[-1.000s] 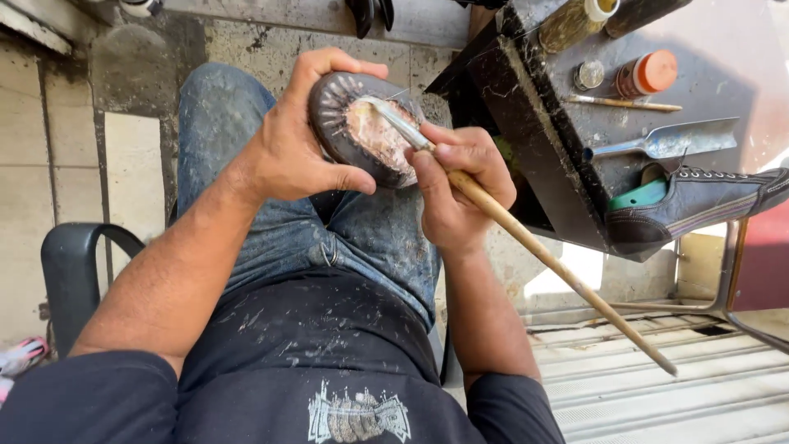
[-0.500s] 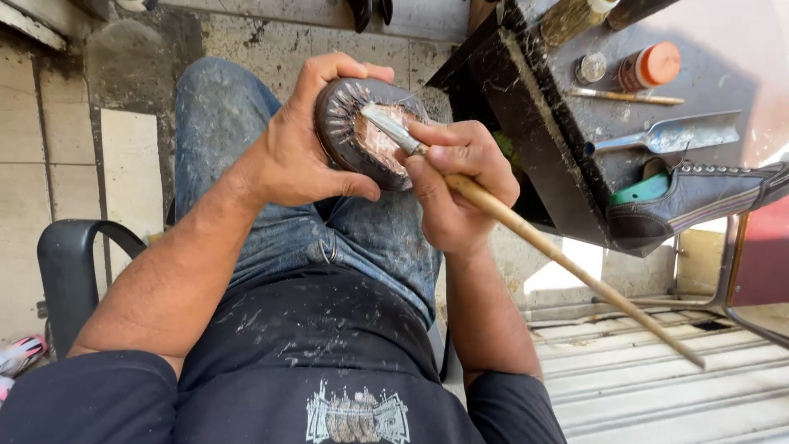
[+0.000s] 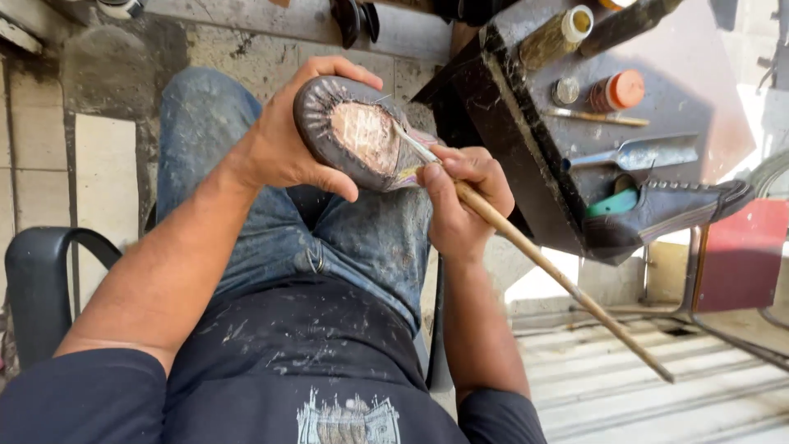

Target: Applying adhesive to the sole of a shoe using a brush at a repair bench

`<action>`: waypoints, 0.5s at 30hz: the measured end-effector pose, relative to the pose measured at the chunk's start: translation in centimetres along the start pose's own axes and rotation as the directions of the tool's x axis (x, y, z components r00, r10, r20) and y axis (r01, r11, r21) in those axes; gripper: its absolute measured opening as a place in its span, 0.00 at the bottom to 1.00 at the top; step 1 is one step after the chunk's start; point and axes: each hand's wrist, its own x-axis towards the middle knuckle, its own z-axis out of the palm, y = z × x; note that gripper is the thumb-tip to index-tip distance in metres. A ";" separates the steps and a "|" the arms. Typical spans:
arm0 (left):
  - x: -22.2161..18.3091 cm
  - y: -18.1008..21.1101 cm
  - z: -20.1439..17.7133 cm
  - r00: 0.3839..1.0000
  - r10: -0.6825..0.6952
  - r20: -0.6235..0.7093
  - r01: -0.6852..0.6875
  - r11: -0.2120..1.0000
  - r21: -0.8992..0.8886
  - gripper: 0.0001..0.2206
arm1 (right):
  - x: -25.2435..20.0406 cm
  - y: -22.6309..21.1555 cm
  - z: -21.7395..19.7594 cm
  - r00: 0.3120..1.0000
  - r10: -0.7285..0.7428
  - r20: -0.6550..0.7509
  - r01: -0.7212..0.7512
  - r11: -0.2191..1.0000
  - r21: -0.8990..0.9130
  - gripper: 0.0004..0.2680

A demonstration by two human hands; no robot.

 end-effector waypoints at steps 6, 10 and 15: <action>-0.7 0.1 1.6 0.997 0.034 0.068 -0.036 0.999 0.028 0.46 | -0.4 -2.7 1.2 0.995 -0.098 -0.019 0.093 0.981 -0.171 0.06; -1.8 0.8 2.4 0.999 -0.011 0.046 0.011 1.000 -0.006 0.43 | -0.3 -2.3 -0.4 0.995 -0.048 0.090 0.073 0.952 -0.298 0.06; -1.6 0.8 2.8 0.999 -0.013 0.037 0.012 1.000 0.004 0.43 | -0.3 -2.2 0.2 0.993 -0.097 0.066 0.107 0.978 -0.179 0.06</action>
